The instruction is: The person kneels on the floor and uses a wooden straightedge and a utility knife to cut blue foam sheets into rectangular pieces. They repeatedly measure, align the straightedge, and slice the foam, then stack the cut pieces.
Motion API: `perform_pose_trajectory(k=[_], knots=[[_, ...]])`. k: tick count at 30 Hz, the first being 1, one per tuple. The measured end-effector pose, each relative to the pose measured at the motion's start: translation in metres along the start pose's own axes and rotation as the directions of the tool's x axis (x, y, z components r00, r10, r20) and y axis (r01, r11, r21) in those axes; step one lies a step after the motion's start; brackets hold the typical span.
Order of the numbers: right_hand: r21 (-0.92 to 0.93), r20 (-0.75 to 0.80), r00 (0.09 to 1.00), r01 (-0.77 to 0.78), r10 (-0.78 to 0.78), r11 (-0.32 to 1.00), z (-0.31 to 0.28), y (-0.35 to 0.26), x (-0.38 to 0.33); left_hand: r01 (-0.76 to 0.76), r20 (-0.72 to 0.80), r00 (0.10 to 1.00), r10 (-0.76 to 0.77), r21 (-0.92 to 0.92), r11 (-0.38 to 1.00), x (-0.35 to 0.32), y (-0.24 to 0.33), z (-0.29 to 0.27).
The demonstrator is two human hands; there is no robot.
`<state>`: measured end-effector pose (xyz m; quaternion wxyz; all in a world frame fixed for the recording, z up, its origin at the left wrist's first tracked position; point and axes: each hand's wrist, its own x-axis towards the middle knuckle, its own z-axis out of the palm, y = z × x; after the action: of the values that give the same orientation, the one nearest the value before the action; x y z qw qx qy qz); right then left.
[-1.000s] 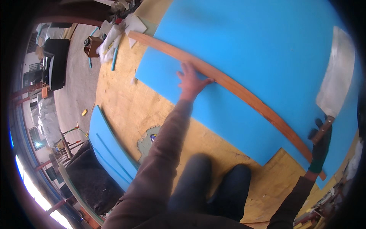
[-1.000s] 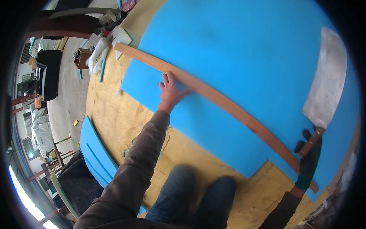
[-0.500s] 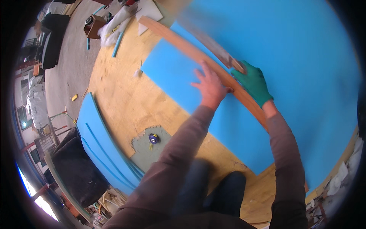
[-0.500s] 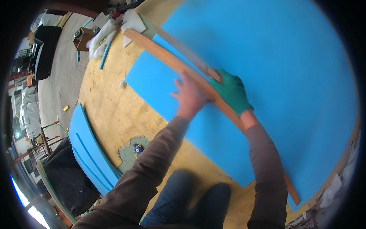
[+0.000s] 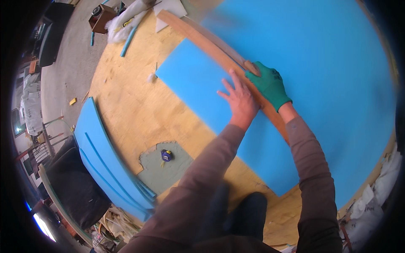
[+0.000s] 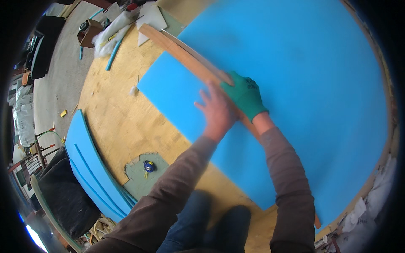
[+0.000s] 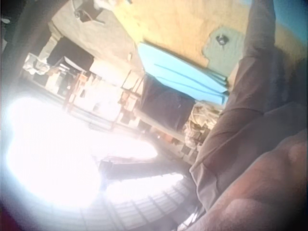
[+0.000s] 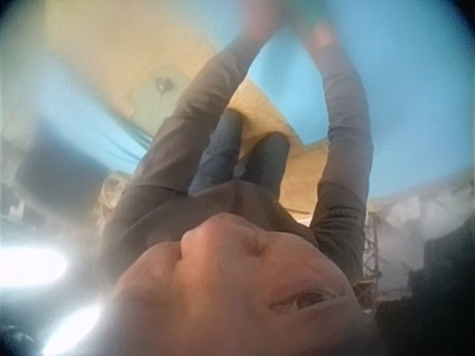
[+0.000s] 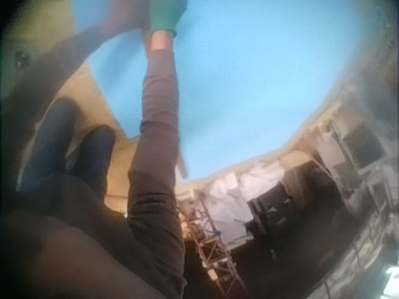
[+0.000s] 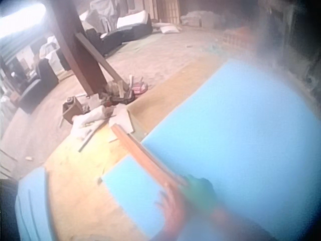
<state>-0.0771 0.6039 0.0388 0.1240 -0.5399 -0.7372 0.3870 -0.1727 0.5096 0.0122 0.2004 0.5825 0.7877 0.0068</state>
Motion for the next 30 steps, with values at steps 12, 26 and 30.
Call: perform_pose_trajectory(k=[12, 26, 30], knots=[[-0.120, -0.066, 0.990, 0.115, -0.123, 0.986, 0.041, -0.035, 0.076, 0.019, -0.069, 0.998, -0.011, 0.118, 0.993, 0.001, -0.003, 0.023], [-0.264, 0.092, 0.993, 0.094, -0.072, 0.960, -0.008, 0.018, -0.025, -0.042, -0.008, 0.999, 0.044, 0.180, 0.983, -0.001, -0.007, 0.018], [-0.279, 0.132, 0.991, 0.046, -0.009, 0.959, -0.046, 0.069, -0.138, -0.098, -0.047, 0.992, 0.116, 0.291, 0.952, 0.003, -0.015, 0.024]])
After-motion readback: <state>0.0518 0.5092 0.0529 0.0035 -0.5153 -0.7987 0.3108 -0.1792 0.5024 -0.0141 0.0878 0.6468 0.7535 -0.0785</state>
